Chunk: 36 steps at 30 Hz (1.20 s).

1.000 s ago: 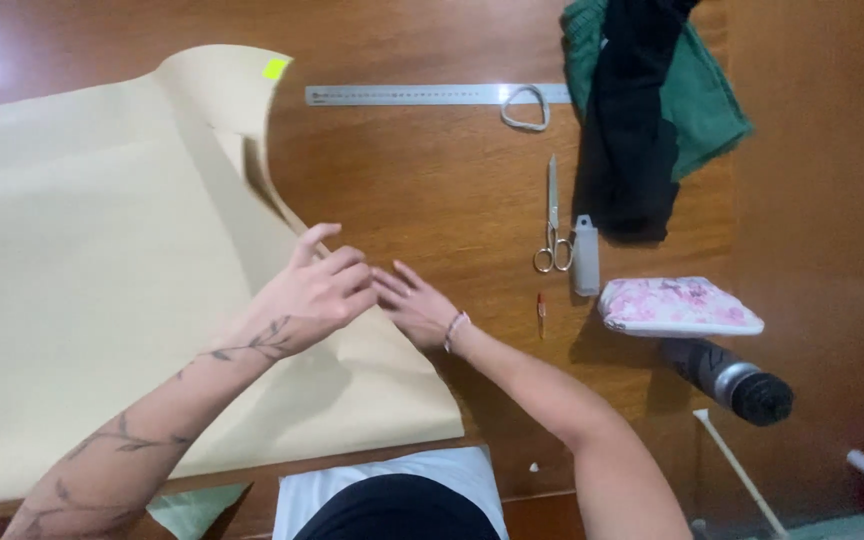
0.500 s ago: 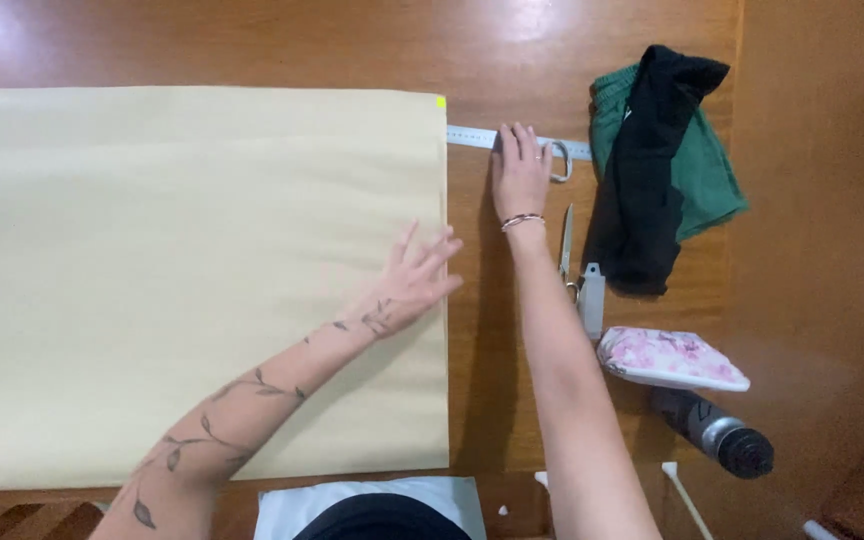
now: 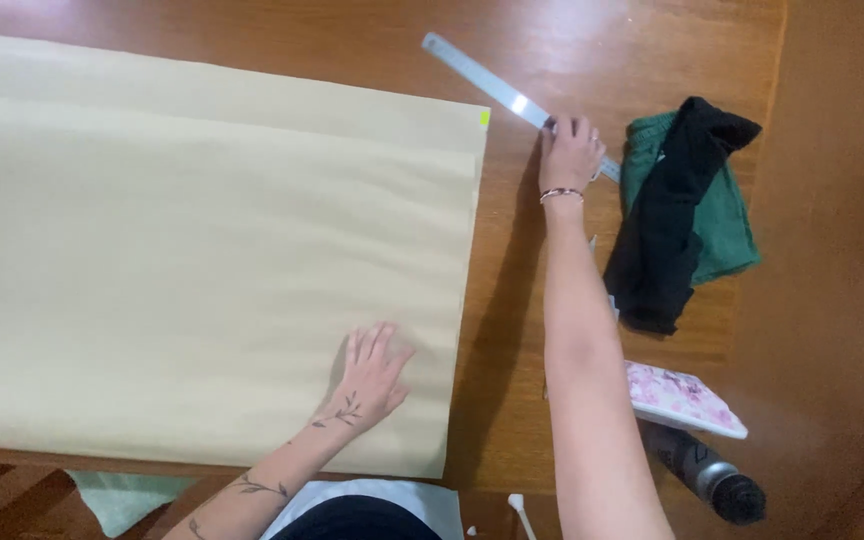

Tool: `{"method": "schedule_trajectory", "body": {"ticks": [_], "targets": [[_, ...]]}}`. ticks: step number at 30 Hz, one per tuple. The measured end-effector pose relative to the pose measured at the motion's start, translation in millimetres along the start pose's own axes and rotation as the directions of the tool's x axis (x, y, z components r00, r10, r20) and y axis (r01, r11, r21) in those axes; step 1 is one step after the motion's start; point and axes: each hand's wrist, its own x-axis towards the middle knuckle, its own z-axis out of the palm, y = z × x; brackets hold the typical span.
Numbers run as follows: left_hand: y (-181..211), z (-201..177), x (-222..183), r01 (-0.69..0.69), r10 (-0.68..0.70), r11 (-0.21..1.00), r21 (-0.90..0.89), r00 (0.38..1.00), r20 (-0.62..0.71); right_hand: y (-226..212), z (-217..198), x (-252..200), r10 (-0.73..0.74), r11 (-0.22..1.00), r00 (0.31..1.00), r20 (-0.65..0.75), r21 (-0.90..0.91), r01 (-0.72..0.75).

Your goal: Unrolling a large sheet of pattern paper on a wooden table, smoothing it out by hand, using a water bottle as a weight, and then referencing a smartphone for pattern designs.

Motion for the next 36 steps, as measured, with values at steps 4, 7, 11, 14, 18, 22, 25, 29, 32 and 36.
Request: {"method": "schedule_trajectory", "body": {"ticks": [4, 7, 11, 14, 18, 22, 25, 29, 32, 36], "targets": [[-18, -8, -8, 0.118, -0.121, 0.992, -0.04, 0.991, -0.06, -4, 12, 21, 0.073, 0.997, 0.996, 0.051, -0.016, -0.073], [-27, -22, -17, 0.175, -0.182, 0.98, -0.098, 0.981, -0.071, -7, 25, 28, 0.13, 0.991, 0.989, 0.077, -0.032, -0.127], [-33, -29, -35, 0.202, -0.228, 0.955, -0.218, 0.969, -0.098, -48, -22, 9, 0.138, 0.978, 0.988, 0.075, 0.15, -0.148], [-38, -19, -44, 0.194, -0.247, 0.91, -0.367, 0.964, -0.102, -126, -143, -57, 0.044, 0.918, 0.993, 0.111, 0.387, -0.084], [-50, -57, -60, 0.29, -0.33, 0.854, -0.432, 0.944, -0.017, -163, -186, -178, 0.002, 0.849, 0.977, 0.211, 0.516, -0.113], [-103, -57, -79, 0.499, -0.526, 0.761, -0.416, 0.849, 0.057, -152, -216, -281, 0.215, 0.872, 0.883, 0.418, 0.325, -0.367], [-195, -6, -93, 0.592, -0.655, 0.71, -0.381, 0.754, -0.049, -154, -234, -314, 0.276, 0.82, 0.839, 0.469, 0.341, -0.461], [-330, 34, -151, 0.712, -0.817, 0.575, -0.402, 0.521, -0.245, -139, -227, -340, 0.423, 0.713, 0.786, 0.451, 0.37, -0.596], [-446, 25, -217, 0.753, -0.933, 0.357, -0.552, 0.311, -0.179, -150, -212, -329, 0.49, 0.689, 0.758, 0.431, 0.342, -0.639], [-537, 19, -308, 0.743, -0.963, 0.213, -0.634, 0.051, -0.264, -152, -190, -326, 0.551, 0.704, 0.713, 0.433, 0.218, -0.676]]}}
